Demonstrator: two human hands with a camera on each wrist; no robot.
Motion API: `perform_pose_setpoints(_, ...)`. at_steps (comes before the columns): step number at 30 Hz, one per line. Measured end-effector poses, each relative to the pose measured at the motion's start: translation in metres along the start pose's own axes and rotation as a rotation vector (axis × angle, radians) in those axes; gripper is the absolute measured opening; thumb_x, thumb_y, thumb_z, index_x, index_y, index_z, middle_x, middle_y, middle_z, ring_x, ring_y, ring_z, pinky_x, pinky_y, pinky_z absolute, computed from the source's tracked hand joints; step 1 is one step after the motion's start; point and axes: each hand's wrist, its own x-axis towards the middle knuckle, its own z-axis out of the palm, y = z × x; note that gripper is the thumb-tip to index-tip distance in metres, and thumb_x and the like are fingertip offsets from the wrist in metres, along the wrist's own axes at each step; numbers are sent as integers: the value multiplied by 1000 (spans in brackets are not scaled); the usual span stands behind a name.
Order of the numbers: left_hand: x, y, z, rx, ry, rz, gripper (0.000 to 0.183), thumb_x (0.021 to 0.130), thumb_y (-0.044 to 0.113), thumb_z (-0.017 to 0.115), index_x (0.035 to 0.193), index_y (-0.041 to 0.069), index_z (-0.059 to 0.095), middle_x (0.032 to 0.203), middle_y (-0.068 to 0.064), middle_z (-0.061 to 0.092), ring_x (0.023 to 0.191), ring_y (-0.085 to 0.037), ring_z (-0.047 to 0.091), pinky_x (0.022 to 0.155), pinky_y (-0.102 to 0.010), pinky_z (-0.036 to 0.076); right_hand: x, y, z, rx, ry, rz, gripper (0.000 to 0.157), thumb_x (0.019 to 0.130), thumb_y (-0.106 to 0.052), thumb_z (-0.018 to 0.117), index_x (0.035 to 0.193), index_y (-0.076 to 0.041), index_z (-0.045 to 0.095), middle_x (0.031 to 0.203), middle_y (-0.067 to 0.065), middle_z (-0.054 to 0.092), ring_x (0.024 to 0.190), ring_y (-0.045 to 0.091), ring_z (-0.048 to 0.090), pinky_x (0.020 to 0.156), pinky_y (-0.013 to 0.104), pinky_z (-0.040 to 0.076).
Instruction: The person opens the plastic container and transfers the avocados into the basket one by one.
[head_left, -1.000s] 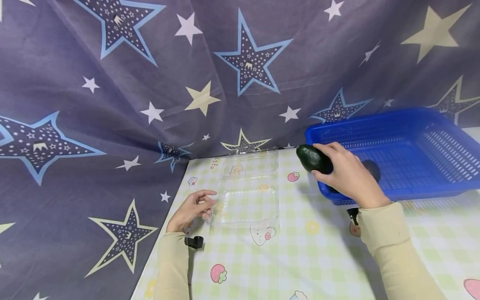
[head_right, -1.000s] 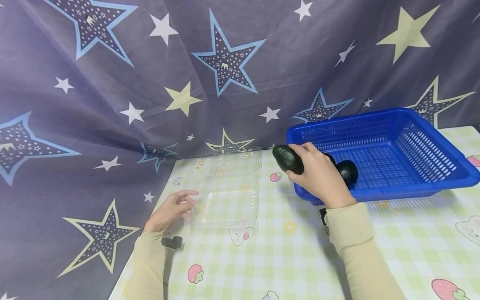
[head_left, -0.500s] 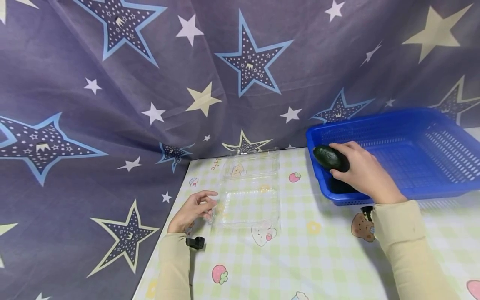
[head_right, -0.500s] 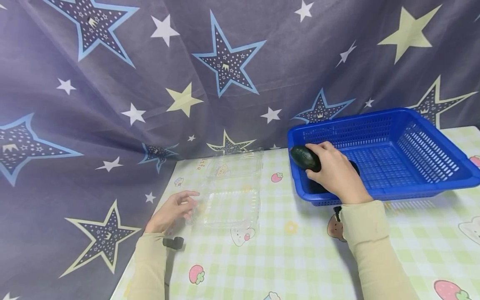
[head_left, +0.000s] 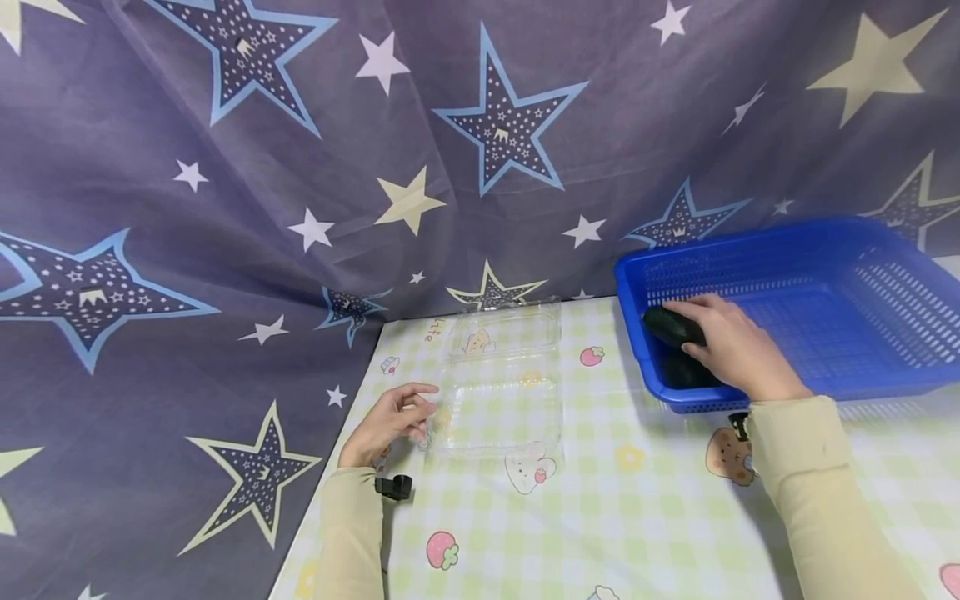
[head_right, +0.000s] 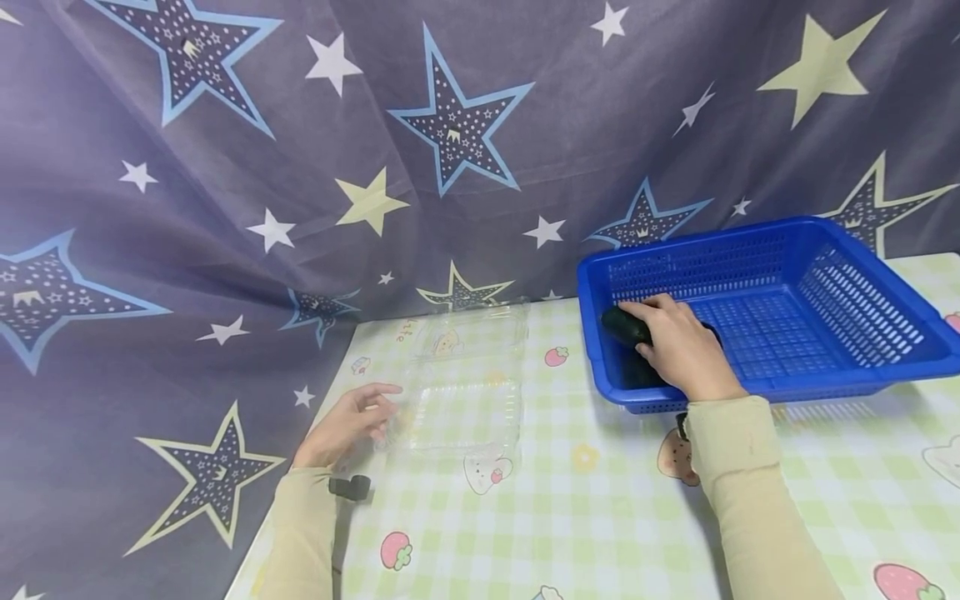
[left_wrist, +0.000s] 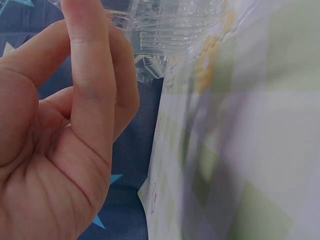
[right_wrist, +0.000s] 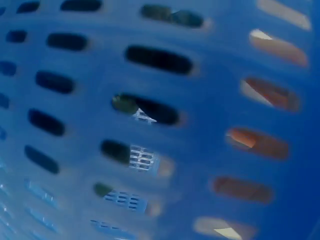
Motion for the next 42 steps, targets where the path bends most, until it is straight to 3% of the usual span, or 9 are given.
perform_pose_setpoints(8,-1,2,0,2,-3,3,53,98,15,65,143,-6,44,101,-28,54,67,-13,61,60,-31,62,0,8,4,-32,2,-8,60,91,5,66,147,-2,45,141,36,39,125,57,38,89,76,43)
perform_pose_setpoints(15,-1,4,2,-5,-7,0,54,98,15,65,143,-6,44,107,-39,49,67,-12,61,60,-30,62,1,10,5,-20,-88,40,51,97,-9,62,143,3,48,144,38,35,128,59,33,100,75,36)
perform_pose_setpoints(19,-1,4,3,-7,-7,-5,54,98,15,65,143,-6,44,106,-38,49,67,-13,60,59,-29,62,0,11,6,-8,-135,66,48,98,-15,62,139,6,51,142,38,36,128,60,33,102,73,36)
perform_pose_setpoints(25,1,5,4,-9,-14,-2,54,98,15,65,143,-7,43,106,-39,48,67,-12,60,58,-29,61,-2,13,6,-3,-135,78,47,98,-16,62,138,6,52,142,37,37,128,59,33,101,73,37)
perform_pose_setpoints(33,3,5,1,4,-16,5,54,98,14,65,142,-8,44,99,-26,55,67,-13,61,61,-33,63,1,11,4,17,-113,70,44,99,-15,59,138,6,52,141,35,38,128,57,35,99,73,38)
perform_pose_setpoints(38,1,3,-2,22,-13,-7,55,98,17,65,144,-5,42,100,-30,55,67,-14,61,62,-35,63,0,11,1,22,-89,54,44,100,-15,58,137,7,52,140,33,41,127,56,38,100,74,37)
perform_pose_setpoints(42,0,2,-3,40,-13,-21,55,101,21,60,146,-3,39,93,-24,58,66,-14,61,61,-36,63,-1,9,-2,23,-44,34,42,99,-15,59,135,6,54,138,31,45,124,53,44,99,71,39)
